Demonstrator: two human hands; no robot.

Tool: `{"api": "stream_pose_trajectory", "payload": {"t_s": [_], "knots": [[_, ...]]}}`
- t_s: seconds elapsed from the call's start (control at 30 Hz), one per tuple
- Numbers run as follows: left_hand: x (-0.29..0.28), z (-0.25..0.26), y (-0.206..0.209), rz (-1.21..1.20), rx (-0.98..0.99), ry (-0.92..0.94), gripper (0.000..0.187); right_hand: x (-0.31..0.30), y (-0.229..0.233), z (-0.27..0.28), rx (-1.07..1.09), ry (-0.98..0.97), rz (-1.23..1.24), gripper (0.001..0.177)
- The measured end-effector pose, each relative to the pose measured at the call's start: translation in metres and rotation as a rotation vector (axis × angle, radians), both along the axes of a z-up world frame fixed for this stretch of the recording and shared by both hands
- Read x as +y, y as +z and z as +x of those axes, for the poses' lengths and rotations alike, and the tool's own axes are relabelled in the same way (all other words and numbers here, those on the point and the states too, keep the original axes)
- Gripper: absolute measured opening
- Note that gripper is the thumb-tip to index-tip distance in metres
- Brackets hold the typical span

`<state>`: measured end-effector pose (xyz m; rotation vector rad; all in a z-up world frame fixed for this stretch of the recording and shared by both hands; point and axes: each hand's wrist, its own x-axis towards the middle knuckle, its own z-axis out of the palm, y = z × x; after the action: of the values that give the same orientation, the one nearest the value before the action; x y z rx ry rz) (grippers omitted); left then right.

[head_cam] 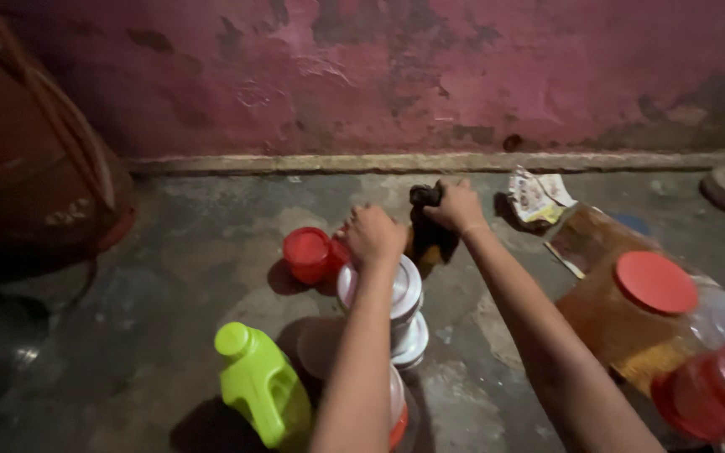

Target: The person scrubs the exterior of a red plastic bottle and a red plastic lid with a dark cloth. They handle the items on a concrete floor surrounded by other containers and newspapers.

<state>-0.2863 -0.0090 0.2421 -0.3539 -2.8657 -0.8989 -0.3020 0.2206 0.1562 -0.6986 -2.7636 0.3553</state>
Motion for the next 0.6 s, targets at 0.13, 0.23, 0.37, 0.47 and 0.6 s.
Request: {"api": "stream_pose_trajectory", "payload": {"t_s": [0.13,0.23,0.37,0.47,0.6], "knots": [[0.002,-0.001,-0.01,0.039,0.201,0.015,0.031,0.021,-0.018,0.044,0.096,0.011,-0.041,0.065],[0.001,0.0,0.004,0.127,0.291,0.012,0.041,0.059,-0.018,0.078,0.205,0.023,-0.07,0.061],[0.021,0.011,0.038,0.473,0.047,-0.124,0.057,0.109,0.041,0.109,0.554,0.052,-0.386,0.059],[0.043,0.022,0.062,0.776,-0.116,-0.429,0.085,0.095,0.121,0.14,0.739,0.215,-1.149,0.051],[0.051,0.062,0.105,1.177,-0.439,-0.666,0.1,0.019,0.205,0.185,0.653,0.381,-1.504,0.051]]}}
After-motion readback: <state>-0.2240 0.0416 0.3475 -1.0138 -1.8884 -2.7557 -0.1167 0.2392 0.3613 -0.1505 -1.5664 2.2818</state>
